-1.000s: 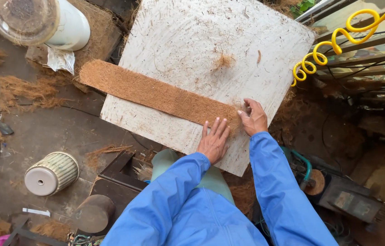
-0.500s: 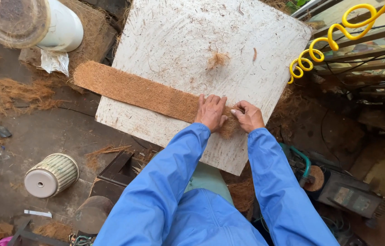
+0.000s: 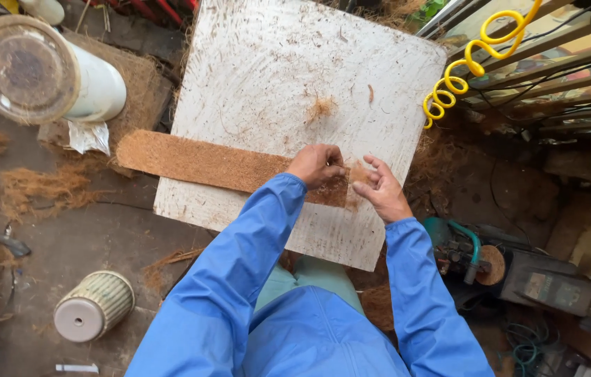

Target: The person places a strip of coconut fiber onto a white board, then uses a spray gun to apply a liquid to the fiber. They then use a hair dryer to dry the applied liquid on the fiber.

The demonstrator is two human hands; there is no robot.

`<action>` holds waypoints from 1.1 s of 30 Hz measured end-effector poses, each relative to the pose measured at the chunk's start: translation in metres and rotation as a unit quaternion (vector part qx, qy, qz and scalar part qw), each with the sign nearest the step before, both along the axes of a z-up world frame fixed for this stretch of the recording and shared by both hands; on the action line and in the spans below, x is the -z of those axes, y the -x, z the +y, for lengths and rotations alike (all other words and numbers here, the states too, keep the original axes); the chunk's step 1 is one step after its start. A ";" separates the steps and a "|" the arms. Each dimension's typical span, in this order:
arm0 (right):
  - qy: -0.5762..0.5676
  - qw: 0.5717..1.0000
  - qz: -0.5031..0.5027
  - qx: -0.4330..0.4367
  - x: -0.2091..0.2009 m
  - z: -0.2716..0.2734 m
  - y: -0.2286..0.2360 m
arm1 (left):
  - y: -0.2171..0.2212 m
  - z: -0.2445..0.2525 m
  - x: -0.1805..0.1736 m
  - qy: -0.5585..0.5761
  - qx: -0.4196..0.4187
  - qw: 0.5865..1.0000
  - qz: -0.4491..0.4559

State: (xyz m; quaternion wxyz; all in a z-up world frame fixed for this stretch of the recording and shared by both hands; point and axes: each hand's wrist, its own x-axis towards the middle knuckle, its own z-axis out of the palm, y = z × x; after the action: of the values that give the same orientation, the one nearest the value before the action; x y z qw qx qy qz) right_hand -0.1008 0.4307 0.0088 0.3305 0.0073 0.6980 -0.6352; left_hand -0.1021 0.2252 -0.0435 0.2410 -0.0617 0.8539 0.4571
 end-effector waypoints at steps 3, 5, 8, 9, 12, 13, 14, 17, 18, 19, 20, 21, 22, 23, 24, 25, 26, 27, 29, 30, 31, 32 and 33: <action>0.017 1.000 -0.007 0.023 -0.003 -0.007 -0.014 | 0.003 -0.017 -0.050 -0.045 -0.023 0.999 -0.001; 0.011 0.999 -0.002 0.035 -0.003 -0.017 -0.014 | 0.001 -0.030 -0.082 -0.058 -0.040 0.998 0.000; -0.002 0.997 0.026 0.077 -0.031 -0.037 -0.007 | -0.004 -0.051 -0.124 -0.118 -0.061 0.991 0.015; -0.006 0.997 0.052 0.063 -0.052 -0.046 -0.004 | -0.005 -0.061 -0.132 -0.148 -0.064 0.986 0.031; -0.019 0.993 0.109 0.041 -0.100 -0.064 0.009 | -0.005 -0.083 -0.179 -0.189 -0.049 0.979 0.063; -0.031 0.991 0.128 0.031 -0.114 -0.070 0.012 | -0.007 -0.089 -0.199 -0.201 -0.035 0.977 0.068; -0.026 0.990 0.138 0.032 -0.119 -0.073 0.017 | -0.006 -0.096 -0.203 -0.197 -0.033 0.977 0.079; -0.002 0.987 0.162 0.018 -0.139 -0.085 0.030 | -0.004 -0.117 -0.220 -0.218 -0.050 0.972 0.079; 0.044 0.985 0.169 0.015 -0.148 -0.089 0.033 | -0.004 -0.121 -0.228 -0.226 -0.079 0.967 0.087; 0.089 0.980 0.175 0.011 -0.157 -0.093 0.036 | -0.003 -0.126 -0.236 -0.236 -0.108 0.961 0.094; 0.092 0.978 0.185 0.012 -0.161 -0.089 0.038 | -0.002 -0.130 -0.237 -0.235 -0.104 0.961 0.103; 0.126 0.969 0.208 0.051 -0.165 -0.086 0.041 | -0.001 -0.134 -0.238 -0.244 -0.128 0.954 0.122; 0.162 0.956 0.228 0.089 -0.167 -0.085 0.043 | 0.000 -0.141 -0.238 -0.252 -0.153 0.946 0.139; 0.166 0.954 0.235 0.089 -0.170 -0.079 0.043 | 0.002 -0.144 -0.241 -0.249 -0.150 0.945 0.146; 0.151 0.950 0.244 0.122 -0.172 -0.074 0.043 | 0.002 -0.148 -0.243 -0.271 -0.181 0.932 0.160; 0.136 0.945 0.252 0.156 -0.174 -0.069 0.044 | 0.004 -0.152 -0.245 -0.294 -0.210 0.916 0.174; 0.139 0.943 0.260 0.156 -0.176 -0.065 0.047 | 0.004 -0.157 -0.250 -0.293 -0.206 0.916 0.182; 0.119 0.938 0.271 0.180 -0.177 -0.061 0.051 | 0.005 -0.162 -0.256 -0.304 -0.227 0.905 0.190; 0.096 0.931 0.286 0.204 -0.188 -0.055 0.065 | 0.009 -0.170 -0.253 -0.319 -0.245 0.893 0.201; 0.066 0.923 0.310 0.219 -0.198 -0.053 0.073 | 0.012 -0.173 -0.245 -0.312 -0.260 0.890 0.208; 0.036 0.912 0.334 0.234 -0.208 -0.051 0.081 | 0.017 -0.175 -0.237 -0.304 -0.276 0.886 0.214; 0.035 0.909 0.341 0.238 -0.216 -0.050 0.097 | 0.013 -0.174 -0.250 -0.308 -0.269 0.886 0.218; 0.017 0.896 0.364 0.254 -0.225 -0.049 0.114 | 0.010 -0.173 -0.263 -0.307 -0.292 0.880 0.215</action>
State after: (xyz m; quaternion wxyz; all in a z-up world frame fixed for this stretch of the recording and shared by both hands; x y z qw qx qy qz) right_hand -0.2149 0.3820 0.2340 -0.1197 -0.0529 0.7328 -0.6677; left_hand -0.1120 0.0522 0.2191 -0.0862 -0.1317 0.6449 0.7479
